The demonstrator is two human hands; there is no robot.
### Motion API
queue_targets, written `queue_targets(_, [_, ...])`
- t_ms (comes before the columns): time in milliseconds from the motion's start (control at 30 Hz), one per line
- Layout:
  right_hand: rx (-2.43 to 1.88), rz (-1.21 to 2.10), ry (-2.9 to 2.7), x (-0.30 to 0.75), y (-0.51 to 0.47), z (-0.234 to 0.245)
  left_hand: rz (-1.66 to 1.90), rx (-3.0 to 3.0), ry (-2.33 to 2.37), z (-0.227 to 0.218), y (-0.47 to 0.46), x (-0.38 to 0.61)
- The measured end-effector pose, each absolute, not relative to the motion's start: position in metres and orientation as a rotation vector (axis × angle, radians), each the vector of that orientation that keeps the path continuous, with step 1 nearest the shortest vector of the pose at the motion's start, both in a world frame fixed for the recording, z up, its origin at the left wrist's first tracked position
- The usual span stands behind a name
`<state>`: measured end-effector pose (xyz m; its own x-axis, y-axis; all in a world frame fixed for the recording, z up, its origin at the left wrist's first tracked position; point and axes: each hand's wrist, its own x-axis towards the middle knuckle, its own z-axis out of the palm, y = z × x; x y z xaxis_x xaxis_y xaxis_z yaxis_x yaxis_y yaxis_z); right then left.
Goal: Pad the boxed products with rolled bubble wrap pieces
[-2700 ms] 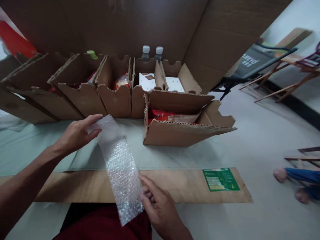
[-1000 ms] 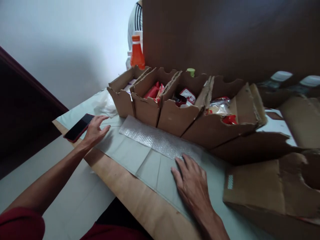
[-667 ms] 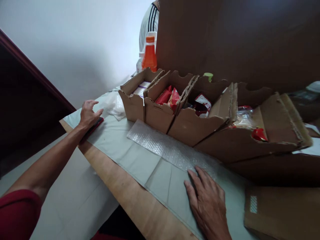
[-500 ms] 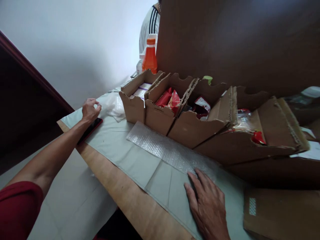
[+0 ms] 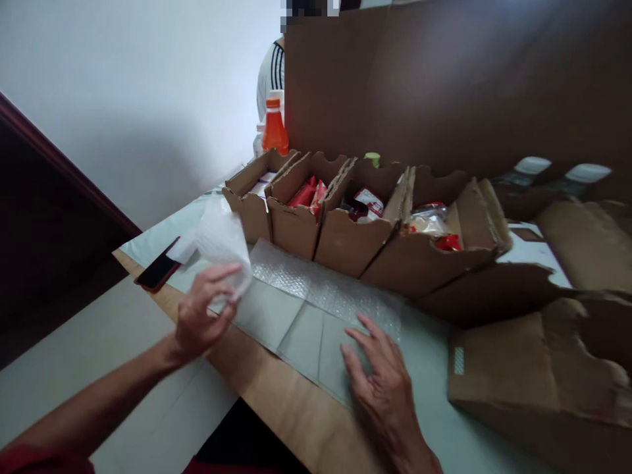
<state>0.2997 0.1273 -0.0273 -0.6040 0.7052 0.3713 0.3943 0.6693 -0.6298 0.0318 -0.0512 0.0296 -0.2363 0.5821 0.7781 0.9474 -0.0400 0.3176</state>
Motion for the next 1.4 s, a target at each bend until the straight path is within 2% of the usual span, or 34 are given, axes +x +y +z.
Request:
queue_targets(167, [-0.869,1.923,-1.842,0.288,0.100,-0.008,-1.377,-1.954,-1.737,-0.010,-0.058,0.130])
queue_targets(267, [-0.804,2.168,-1.581,0.287,0.102,-0.005,-1.443,-2.106,-1.721,-0.026,-0.059,0.165])
queue_targets(533, [-0.960,1.784,-1.635,0.302,0.116,-0.014,-1.464,-2.426,-1.632,-0.040,-0.062,0.203])
queue_targets(667, [-1.037,1.499,-1.692,0.321,0.125,-0.024,-1.356,-2.434,-1.584,-0.035,-0.060,0.173])
queue_targets(733, [-1.094,1.429,-1.715,0.330,0.133,-0.031,-1.191,-2.215,-1.736,-0.027,-0.056,0.128])
queue_targets(900, [-1.133,1.400,-1.743,0.337,0.148,-0.048,-0.644,-1.248,-2.395,0.008,-0.056,-0.038])
queue_targets(1000, [-1.135,1.386,-1.732,0.336,0.148,-0.050,-0.462,-0.909,-2.660,0.017,-0.058,-0.112])
queue_targets(1200, [-1.160,1.338,-1.741,0.334,0.149,-0.048,-0.509,-0.890,-2.721,0.007,-0.049,-0.147])
queue_targets(1400, [-1.152,1.297,-1.752,0.332,0.145,-0.042,-0.623,-1.150,-2.551,0.026,-0.025,-0.136])
